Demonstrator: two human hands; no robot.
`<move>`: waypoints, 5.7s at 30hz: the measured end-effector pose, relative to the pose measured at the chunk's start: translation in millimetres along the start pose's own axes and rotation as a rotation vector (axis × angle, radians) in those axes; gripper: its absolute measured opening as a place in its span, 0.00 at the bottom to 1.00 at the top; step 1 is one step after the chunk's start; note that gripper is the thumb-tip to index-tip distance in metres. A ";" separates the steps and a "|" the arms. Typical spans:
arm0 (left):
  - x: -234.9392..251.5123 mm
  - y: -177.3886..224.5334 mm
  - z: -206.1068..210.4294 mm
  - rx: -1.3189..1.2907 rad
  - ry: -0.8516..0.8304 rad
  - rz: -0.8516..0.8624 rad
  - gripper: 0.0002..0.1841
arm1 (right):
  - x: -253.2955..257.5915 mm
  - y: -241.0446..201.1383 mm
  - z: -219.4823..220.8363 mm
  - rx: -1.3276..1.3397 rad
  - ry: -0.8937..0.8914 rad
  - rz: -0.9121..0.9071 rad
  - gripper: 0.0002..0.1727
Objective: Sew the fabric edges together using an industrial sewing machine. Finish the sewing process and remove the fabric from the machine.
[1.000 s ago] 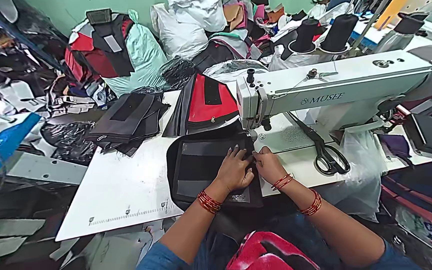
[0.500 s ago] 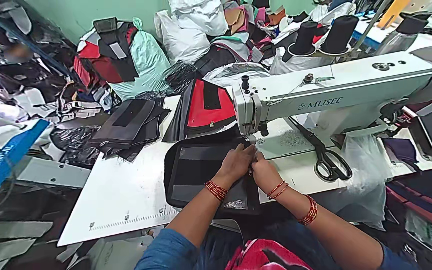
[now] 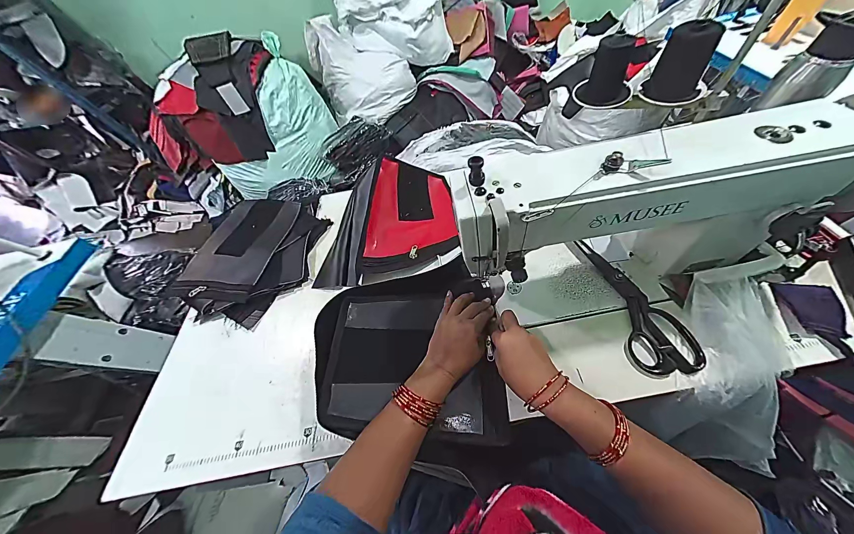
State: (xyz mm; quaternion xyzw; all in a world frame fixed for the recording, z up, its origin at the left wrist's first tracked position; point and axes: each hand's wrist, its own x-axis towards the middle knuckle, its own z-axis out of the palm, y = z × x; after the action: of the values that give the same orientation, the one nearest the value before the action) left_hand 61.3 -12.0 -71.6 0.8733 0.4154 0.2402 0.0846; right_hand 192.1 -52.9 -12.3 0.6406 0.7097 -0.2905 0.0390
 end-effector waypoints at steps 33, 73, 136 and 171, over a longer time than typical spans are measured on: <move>-1.3 13.0 -9.0 -0.116 -0.123 -0.118 0.16 | -2.8 5.7 5.7 0.073 0.074 -0.028 0.17; 36.5 -20.2 5.0 -0.116 0.035 -0.056 0.05 | 31.6 11.4 -17.6 0.201 0.125 0.021 0.19; -37.0 44.0 -45.1 -0.021 -0.605 -0.157 0.34 | -11.6 54.3 19.2 0.611 0.232 -0.101 0.21; -20.0 11.8 -10.1 -0.061 -0.078 0.104 0.17 | -22.4 6.1 0.8 -0.011 -0.056 -0.021 0.18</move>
State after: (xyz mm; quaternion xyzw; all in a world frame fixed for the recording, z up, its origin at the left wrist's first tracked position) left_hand 53.7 -35.4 -65.7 0.8995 0.3583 0.2223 0.1146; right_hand 201.5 -73.0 -5.7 0.6244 0.7168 -0.3045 0.0592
